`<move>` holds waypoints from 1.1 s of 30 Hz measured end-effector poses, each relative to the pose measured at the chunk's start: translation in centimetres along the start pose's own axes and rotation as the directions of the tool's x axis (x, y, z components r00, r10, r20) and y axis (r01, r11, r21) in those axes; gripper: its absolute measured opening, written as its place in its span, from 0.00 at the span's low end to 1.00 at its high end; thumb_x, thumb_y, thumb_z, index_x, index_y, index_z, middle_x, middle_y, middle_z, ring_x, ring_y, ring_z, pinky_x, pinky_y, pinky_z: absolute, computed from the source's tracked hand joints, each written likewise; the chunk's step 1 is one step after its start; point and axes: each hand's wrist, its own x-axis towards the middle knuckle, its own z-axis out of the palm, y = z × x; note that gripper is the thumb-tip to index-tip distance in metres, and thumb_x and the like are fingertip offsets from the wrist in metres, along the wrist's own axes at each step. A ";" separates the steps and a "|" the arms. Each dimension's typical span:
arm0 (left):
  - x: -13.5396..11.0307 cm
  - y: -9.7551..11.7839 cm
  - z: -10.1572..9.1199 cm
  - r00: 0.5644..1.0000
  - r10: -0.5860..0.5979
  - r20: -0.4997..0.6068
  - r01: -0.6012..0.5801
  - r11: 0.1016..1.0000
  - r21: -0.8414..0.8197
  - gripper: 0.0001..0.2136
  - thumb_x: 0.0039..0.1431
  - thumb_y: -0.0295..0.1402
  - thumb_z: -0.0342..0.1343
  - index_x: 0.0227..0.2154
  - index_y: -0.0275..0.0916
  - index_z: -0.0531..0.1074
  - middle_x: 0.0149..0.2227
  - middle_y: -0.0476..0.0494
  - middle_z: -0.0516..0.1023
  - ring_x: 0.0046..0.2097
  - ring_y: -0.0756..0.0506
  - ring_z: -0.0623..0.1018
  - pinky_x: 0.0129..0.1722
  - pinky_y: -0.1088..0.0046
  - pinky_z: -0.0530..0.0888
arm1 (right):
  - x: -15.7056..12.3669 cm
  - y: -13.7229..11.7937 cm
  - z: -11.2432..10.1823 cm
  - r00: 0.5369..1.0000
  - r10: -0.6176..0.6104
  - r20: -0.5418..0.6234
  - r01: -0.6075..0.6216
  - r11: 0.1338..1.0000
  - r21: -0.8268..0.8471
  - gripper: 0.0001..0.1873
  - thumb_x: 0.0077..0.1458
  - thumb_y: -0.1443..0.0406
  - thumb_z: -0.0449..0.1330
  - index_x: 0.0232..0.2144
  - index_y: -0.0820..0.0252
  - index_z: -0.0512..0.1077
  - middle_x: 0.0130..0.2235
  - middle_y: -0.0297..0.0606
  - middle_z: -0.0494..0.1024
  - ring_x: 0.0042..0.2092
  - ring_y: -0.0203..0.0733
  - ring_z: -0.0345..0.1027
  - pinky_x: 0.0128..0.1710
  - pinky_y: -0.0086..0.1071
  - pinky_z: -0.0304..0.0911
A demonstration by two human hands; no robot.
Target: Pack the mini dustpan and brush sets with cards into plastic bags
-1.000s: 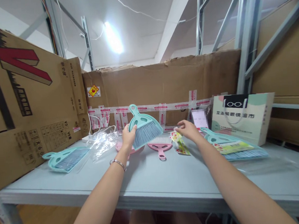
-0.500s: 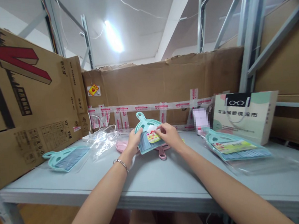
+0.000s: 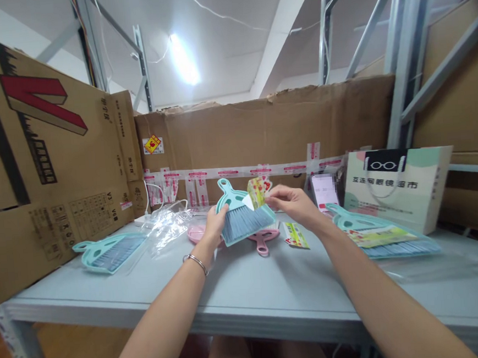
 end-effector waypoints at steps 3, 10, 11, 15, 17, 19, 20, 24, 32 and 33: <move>-0.2 0.2 0.1 1.000 0.012 0.001 -0.012 1.000 0.026 0.14 0.45 0.37 0.60 0.34 0.33 0.73 0.35 0.40 0.77 0.37 0.44 0.75 0.37 0.69 0.70 | 0.0 -0.2 -0.5 0.978 -0.174 -0.118 0.176 0.984 0.002 0.21 0.42 0.47 0.61 0.21 0.58 0.69 0.37 0.40 0.71 0.42 0.43 0.65 0.41 0.35 0.61; -1.0 0.8 0.5 0.995 -0.039 0.092 0.042 0.999 -0.031 0.12 0.45 0.37 0.61 0.30 0.35 0.71 0.29 0.44 0.77 0.31 0.46 0.75 0.32 0.72 0.72 | 0.0 2.0 1.5 0.930 0.030 0.366 0.100 0.938 -0.331 0.11 0.48 0.57 0.58 0.22 0.57 0.71 0.22 0.32 0.71 0.27 0.37 0.62 0.29 0.30 0.55; -1.1 0.8 0.6 0.992 -0.055 0.116 0.059 0.998 -0.031 0.12 0.45 0.38 0.62 0.30 0.35 0.71 0.29 0.44 0.77 0.30 0.47 0.75 0.31 0.72 0.72 | 0.1 2.2 1.8 0.932 0.020 0.363 0.148 0.892 -0.427 0.09 0.48 0.59 0.58 0.21 0.57 0.72 0.22 0.32 0.71 0.27 0.37 0.62 0.29 0.30 0.53; -1.3 0.6 0.7 0.963 -0.134 0.235 0.151 0.987 -0.056 0.17 0.44 0.42 0.63 0.34 0.36 0.71 0.30 0.44 0.78 0.30 0.45 0.77 0.31 0.68 0.74 | 0.4 2.5 2.7 0.950 -0.016 0.312 0.214 0.762 -0.612 0.07 0.45 0.63 0.62 0.19 0.57 0.71 0.25 0.33 0.72 0.30 0.37 0.62 0.29 0.29 0.50; -1.4 0.6 0.7 0.947 -0.141 0.289 0.171 0.982 -0.080 0.19 0.43 0.44 0.63 0.35 0.36 0.71 0.31 0.43 0.78 0.31 0.44 0.77 0.33 0.66 0.74 | 0.5 2.6 2.9 0.955 0.007 0.296 0.189 0.755 -0.628 0.09 0.44 0.62 0.63 0.18 0.58 0.69 0.24 0.33 0.72 0.30 0.36 0.62 0.28 0.28 0.50; -1.6 0.6 0.7 0.929 -0.140 0.343 0.180 0.980 -0.086 0.20 0.40 0.42 0.66 0.35 0.36 0.71 0.32 0.42 0.79 0.32 0.44 0.78 0.34 0.65 0.75 | 0.5 2.9 2.9 0.963 0.022 0.268 0.158 0.760 -0.630 0.12 0.45 0.60 0.63 0.17 0.59 0.66 0.23 0.32 0.70 0.28 0.36 0.61 0.28 0.28 0.51; -1.6 0.6 0.6 0.919 -0.138 0.370 0.181 0.980 -0.085 0.20 0.38 0.39 0.67 0.35 0.36 0.71 0.33 0.42 0.79 0.32 0.44 0.78 0.35 0.65 0.75 | 0.5 3.2 3.0 0.968 0.017 0.252 0.151 0.761 -0.631 0.14 0.45 0.59 0.63 0.17 0.59 0.65 0.23 0.33 0.70 0.29 0.37 0.61 0.28 0.29 0.52; -1.7 1.0 0.5 0.920 -0.091 0.381 0.146 0.982 -0.119 0.23 0.32 0.29 0.70 0.36 0.35 0.71 0.33 0.42 0.79 0.33 0.44 0.78 0.37 0.65 0.75 | 0.6 4.0 3.4 0.986 -0.168 -0.019 0.122 0.785 -0.608 0.18 0.39 0.54 0.66 0.27 0.59 0.69 0.36 0.41 0.71 0.41 0.47 0.64 0.41 0.37 0.59; -1.4 1.7 0.9 0.982 0.097 0.163 -0.036 0.939 -0.343 0.27 0.36 0.35 0.68 0.43 0.35 0.69 0.42 0.37 0.77 0.41 0.40 0.78 0.43 0.61 0.73 | 0.0 2.8 5.3 0.886 0.458 0.066 -0.412 0.715 0.565 0.22 0.45 0.58 0.64 0.42 0.59 0.66 0.46 0.45 0.73 0.48 0.48 0.68 0.46 0.41 0.65; -1.4 1.6 0.9 0.971 0.119 0.206 -0.053 0.953 -0.298 0.28 0.37 0.36 0.68 0.44 0.35 0.69 0.44 0.36 0.77 0.42 0.39 0.77 0.44 0.61 0.73 | -0.1 2.8 5.5 0.879 0.449 0.157 -0.436 0.630 0.643 0.17 0.46 0.61 0.63 0.40 0.60 0.68 0.42 0.42 0.76 0.44 0.45 0.71 0.43 0.39 0.67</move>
